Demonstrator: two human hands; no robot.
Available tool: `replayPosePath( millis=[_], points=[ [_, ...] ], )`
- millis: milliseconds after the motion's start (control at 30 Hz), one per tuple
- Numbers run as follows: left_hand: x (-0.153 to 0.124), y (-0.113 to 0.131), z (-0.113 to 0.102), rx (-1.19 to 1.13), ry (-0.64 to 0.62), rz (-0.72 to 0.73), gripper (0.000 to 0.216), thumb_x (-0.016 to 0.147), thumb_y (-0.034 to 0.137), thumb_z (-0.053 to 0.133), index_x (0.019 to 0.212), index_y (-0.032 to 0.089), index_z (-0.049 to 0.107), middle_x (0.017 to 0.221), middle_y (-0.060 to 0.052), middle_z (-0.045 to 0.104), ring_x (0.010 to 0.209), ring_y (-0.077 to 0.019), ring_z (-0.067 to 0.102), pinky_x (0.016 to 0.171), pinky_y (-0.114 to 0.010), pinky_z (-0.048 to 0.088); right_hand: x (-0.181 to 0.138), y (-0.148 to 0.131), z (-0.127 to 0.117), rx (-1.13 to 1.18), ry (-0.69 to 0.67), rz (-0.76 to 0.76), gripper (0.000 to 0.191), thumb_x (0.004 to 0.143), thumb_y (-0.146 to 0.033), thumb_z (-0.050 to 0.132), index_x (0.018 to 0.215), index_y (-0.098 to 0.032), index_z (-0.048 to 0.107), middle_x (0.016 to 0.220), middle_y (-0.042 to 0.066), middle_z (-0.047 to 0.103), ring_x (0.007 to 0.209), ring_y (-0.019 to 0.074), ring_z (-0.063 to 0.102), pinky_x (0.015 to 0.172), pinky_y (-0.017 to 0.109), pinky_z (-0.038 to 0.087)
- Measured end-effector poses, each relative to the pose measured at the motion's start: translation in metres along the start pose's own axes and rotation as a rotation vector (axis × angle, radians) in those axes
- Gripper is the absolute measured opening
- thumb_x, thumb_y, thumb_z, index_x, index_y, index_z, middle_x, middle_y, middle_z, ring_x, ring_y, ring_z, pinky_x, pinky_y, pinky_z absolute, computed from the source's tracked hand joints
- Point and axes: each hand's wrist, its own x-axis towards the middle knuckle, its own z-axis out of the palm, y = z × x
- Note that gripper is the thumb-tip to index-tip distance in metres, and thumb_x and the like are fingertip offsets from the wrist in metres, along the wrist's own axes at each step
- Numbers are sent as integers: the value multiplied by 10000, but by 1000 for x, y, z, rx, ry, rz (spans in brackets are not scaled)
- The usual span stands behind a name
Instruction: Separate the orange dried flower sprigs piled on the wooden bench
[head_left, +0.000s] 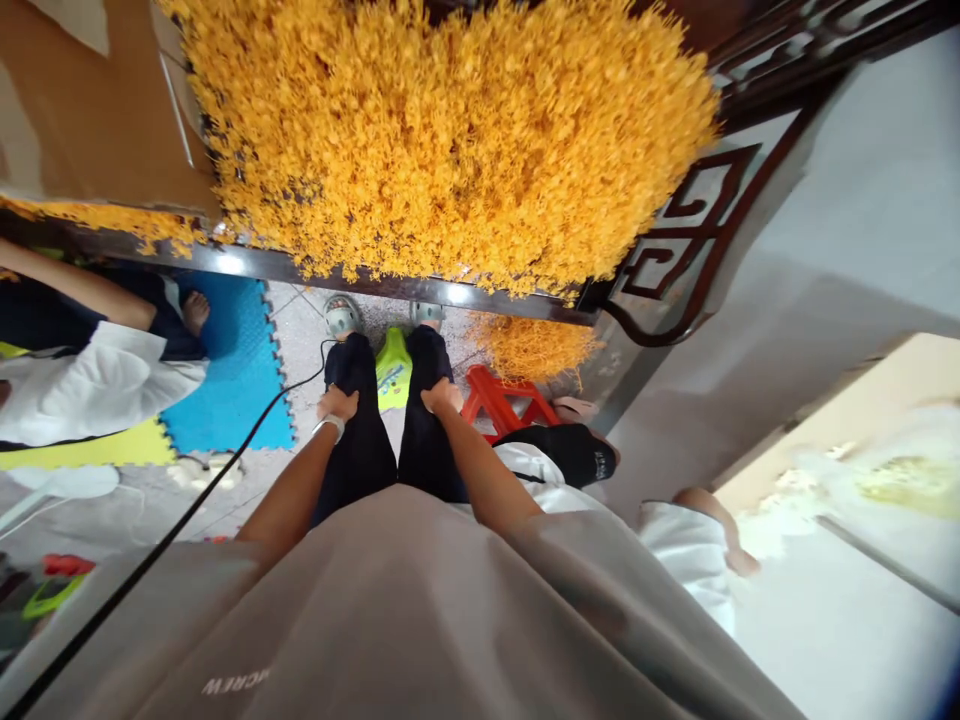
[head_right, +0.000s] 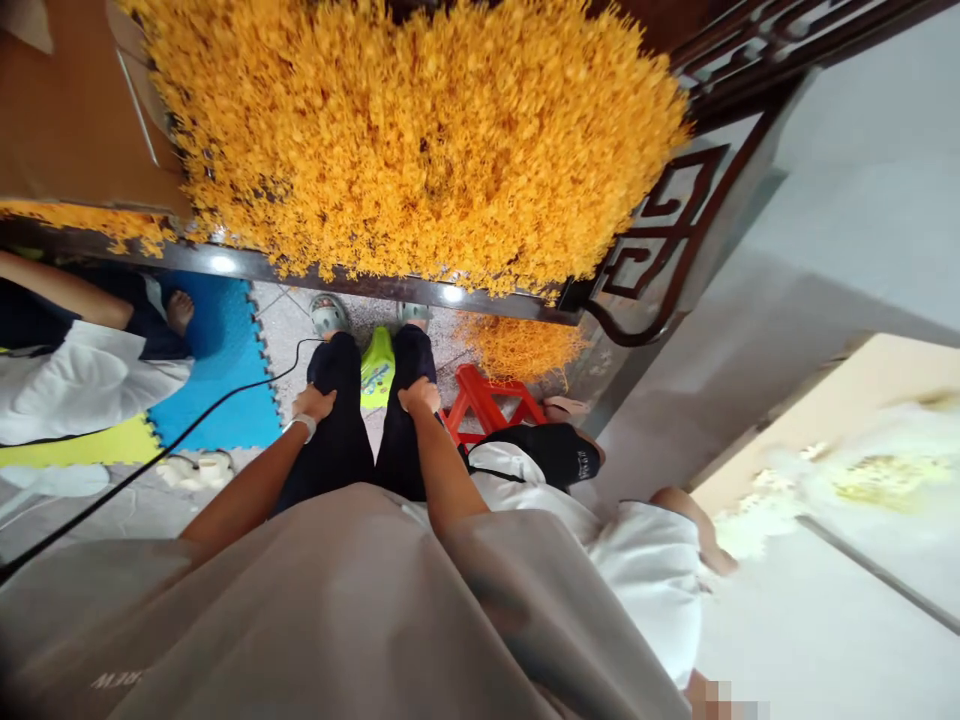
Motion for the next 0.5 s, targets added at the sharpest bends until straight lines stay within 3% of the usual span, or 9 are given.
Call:
replayPosePath(
  millis=[167, 267, 367, 500],
  points=[
    [10, 25, -38, -53, 49, 75, 707, 910, 562, 695, 1441, 101, 622, 1414, -246, 700, 1310, -405, 684, 1064, -472, 569, 8, -33, -40, -9, 35, -92, 418, 1029, -409, 709, 1340, -133, 666, 1348, 139, 677, 1201, 261, 690, 1039, 480, 595],
    [15, 31, -47, -60, 60, 91, 684, 891, 557, 716, 1414, 121, 655, 1385, -235, 721, 1292, -411, 694, 1055, -480, 579, 13, -43, -52, -11, 47, -117, 405, 1030, -402, 710, 1328, -131, 671, 1335, 136, 682, 1194, 258, 693, 1034, 477, 598],
    [10, 27, -38, -39, 62, 78, 710, 905, 551, 692, 1441, 90, 631, 1403, -261, 703, 1317, -423, 676, 1081, -495, 564, 12, -37, -48, -15, 41, -108, 391, 1031, -399, 709, 1321, -138, 675, 1327, 128, 688, 1186, 253, 696, 1031, 475, 600],
    [-6, 14, -6, 9, 28, 33, 773, 923, 525, 653, 1507, 29, 552, 1388, -312, 689, 1330, -452, 660, 1091, -525, 552, 6, -16, -25, -25, 27, -57, 414, 1033, -415, 704, 1338, -139, 666, 1336, 132, 684, 1194, 258, 694, 1042, 486, 593]
  ],
)
